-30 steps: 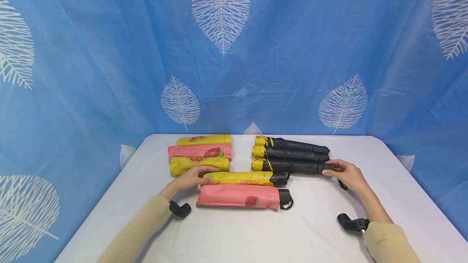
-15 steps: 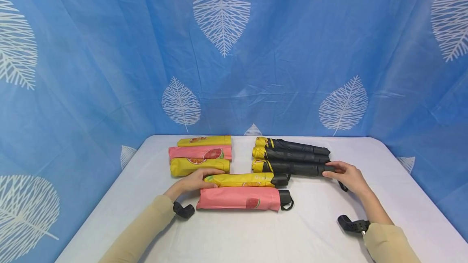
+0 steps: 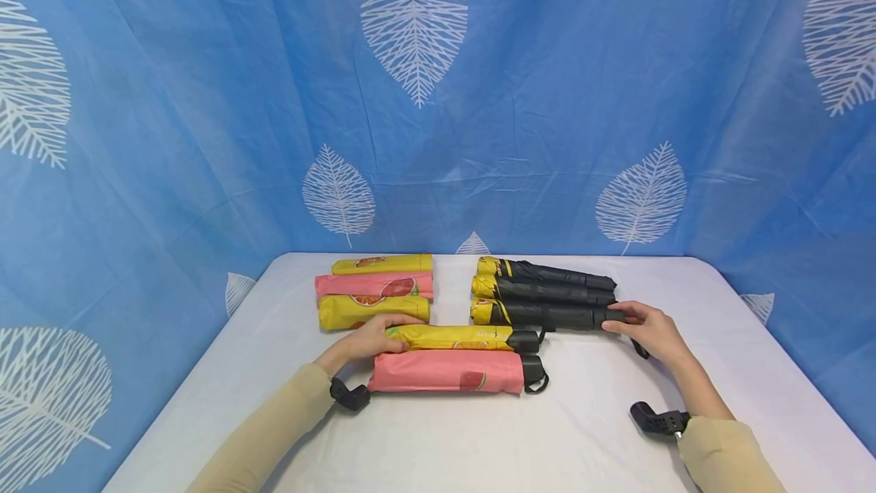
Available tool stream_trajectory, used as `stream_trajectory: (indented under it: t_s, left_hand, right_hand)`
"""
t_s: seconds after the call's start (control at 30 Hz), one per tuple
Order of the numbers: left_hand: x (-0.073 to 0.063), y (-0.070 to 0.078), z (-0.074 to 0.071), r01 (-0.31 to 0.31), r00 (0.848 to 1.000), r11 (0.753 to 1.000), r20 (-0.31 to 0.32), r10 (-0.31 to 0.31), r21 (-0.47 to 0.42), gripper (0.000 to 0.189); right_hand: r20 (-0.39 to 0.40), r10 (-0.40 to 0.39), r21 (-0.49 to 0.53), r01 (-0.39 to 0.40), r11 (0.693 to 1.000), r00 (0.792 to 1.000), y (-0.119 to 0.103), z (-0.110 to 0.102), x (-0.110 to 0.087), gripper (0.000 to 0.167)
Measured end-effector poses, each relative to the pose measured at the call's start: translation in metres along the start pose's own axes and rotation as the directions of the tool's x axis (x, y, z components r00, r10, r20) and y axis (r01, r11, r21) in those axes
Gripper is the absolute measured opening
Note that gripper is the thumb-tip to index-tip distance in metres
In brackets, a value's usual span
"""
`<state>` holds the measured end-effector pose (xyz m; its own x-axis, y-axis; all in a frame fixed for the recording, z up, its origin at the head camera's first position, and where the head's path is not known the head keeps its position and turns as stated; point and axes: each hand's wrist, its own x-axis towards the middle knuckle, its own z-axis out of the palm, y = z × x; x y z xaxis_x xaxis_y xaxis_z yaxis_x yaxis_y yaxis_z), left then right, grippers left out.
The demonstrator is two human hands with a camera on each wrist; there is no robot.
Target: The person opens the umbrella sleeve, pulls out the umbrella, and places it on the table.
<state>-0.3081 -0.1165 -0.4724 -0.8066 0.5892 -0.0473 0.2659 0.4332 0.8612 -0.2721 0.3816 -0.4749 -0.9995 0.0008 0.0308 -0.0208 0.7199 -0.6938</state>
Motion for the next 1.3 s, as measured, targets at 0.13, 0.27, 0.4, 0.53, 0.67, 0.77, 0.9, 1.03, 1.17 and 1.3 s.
stream_trajectory:
  t_s: [0.13,0.27,0.4,0.53,0.67,0.77,0.9,1.03,1.17,1.3]
  left_hand:
    - [0.000,0.001,0.001,0.005,1.000,1.000,-0.029,-0.005,-0.010,0.043]
    - [-0.001,0.000,0.002,0.004,0.998,1.000,-0.068,-0.006,-0.028,0.041]
    - [-0.004,-0.001,0.002,0.029,0.989,0.996,-0.145,-0.041,-0.085,0.039]
    - [-0.006,0.000,-0.001,0.039,0.974,0.992,-0.215,-0.065,-0.124,0.038]
    - [-0.008,0.004,-0.008,0.010,0.966,0.985,-0.253,-0.054,-0.175,0.038]
    - [-0.011,0.011,-0.013,-0.023,0.961,0.973,-0.273,-0.042,-0.230,0.041]
    - [-0.015,0.022,-0.021,-0.076,0.958,0.959,-0.286,-0.005,-0.271,0.044]
    - [-0.019,0.031,-0.027,-0.121,0.957,0.950,-0.287,0.035,-0.288,0.043]
    - [-0.022,0.039,-0.032,-0.143,0.956,0.957,-0.286,0.068,-0.253,0.043]
    - [-0.025,0.044,-0.033,-0.131,0.955,0.967,-0.290,0.064,-0.220,0.045]
  right_hand:
    - [-0.006,-0.013,-0.012,0.013,1.000,1.000,-0.002,0.000,-0.001,0.071]
    - [-0.011,-0.018,-0.035,0.017,0.999,1.000,-0.003,-0.001,-0.001,0.073]
    - [-0.010,-0.023,-0.069,0.023,0.997,1.000,-0.003,-0.004,-0.002,0.075]
    - [-0.006,-0.031,-0.086,0.030,0.996,1.000,-0.006,-0.009,-0.003,0.075]
    - [-0.052,-0.050,-0.081,0.046,0.996,0.997,-0.016,-0.016,-0.007,0.071]
    - [-0.109,-0.076,-0.075,0.068,0.995,0.991,-0.026,-0.019,-0.007,0.070]
    - [-0.116,-0.125,0.018,0.128,0.992,0.985,-0.048,-0.016,-0.006,0.064]
    - [-0.079,-0.215,0.172,0.226,0.959,0.973,-0.077,-0.007,-0.006,0.050]
    - [0.021,-0.277,0.285,0.260,0.923,0.961,-0.113,0.002,-0.013,0.049]
    - [0.135,-0.271,0.402,0.197,0.894,0.953,-0.133,0.013,-0.014,0.052]
